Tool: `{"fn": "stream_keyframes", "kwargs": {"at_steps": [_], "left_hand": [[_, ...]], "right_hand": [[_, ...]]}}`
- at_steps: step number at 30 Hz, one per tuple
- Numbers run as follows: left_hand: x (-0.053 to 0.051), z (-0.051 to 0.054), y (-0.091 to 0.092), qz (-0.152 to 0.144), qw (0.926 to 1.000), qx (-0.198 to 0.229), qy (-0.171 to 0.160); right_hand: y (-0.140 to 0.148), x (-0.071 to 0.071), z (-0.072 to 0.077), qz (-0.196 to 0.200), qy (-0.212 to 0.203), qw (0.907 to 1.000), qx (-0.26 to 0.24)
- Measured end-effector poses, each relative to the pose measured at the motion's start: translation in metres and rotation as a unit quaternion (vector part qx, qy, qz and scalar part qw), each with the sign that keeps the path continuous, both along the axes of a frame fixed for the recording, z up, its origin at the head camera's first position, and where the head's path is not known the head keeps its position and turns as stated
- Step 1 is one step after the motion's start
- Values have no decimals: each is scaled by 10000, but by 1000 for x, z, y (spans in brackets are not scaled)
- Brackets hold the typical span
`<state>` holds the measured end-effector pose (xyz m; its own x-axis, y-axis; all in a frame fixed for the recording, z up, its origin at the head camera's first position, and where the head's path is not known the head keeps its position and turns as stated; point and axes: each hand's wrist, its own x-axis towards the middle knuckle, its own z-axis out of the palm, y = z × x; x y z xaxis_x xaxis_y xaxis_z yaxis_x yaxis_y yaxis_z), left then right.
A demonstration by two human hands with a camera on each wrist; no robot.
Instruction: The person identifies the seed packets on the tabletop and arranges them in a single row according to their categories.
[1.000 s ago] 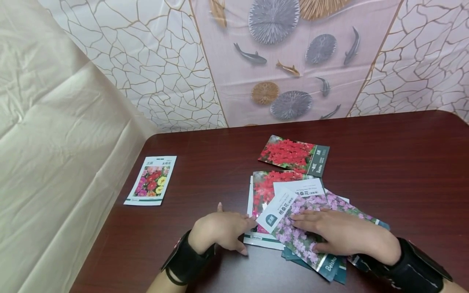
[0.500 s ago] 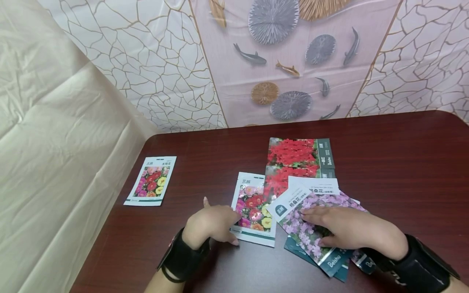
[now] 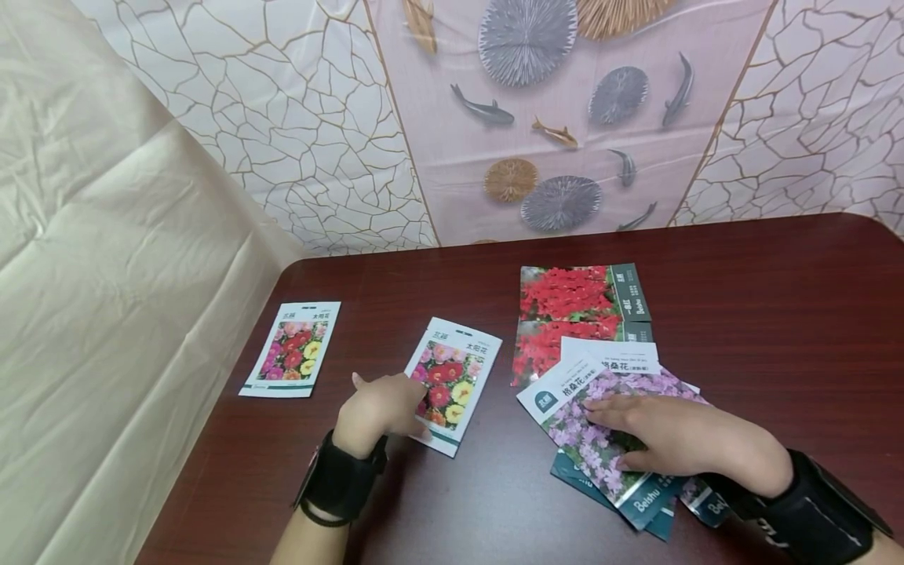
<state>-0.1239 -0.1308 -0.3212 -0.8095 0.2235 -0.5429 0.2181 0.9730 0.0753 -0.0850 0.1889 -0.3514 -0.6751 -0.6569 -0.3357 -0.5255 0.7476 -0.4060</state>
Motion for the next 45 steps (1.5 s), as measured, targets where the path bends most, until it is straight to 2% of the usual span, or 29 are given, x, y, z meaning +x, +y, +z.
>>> {"fn": "stream_keyframes", "kwargs": {"at_steps": [5,9,13,16,20,23,32,39,45], "left_hand": [[-4,-8,2,1,9989,71,463],[-7,-13,4,-378,9963,284,724],[-9,-20,6,-883,9919,517,755],[-10,-23,7,-1017,9914,624,540],[-11,-25,7,-915,9931,667,311],[-12,-24,5,-816,9940,660,299],[-21,-22,-8,-361,9960,793,174],[-32,-23,-27,-74,9959,897,102],[-40,-25,-41,106,9955,929,160]], "right_hand": [[0,1,0,119,119,9999,6],[0,0,2,391,583,9974,-175],[-3,-1,7,502,1196,9904,-475],[-6,-1,11,428,1474,9861,-642],[-8,-3,13,394,1786,9793,-865],[-9,-6,14,387,1918,9754,-1019],[-2,-11,14,243,2018,9733,-1067],[12,-17,20,-182,1985,9748,-1003],[33,-23,28,-816,1936,9755,-655]]}}
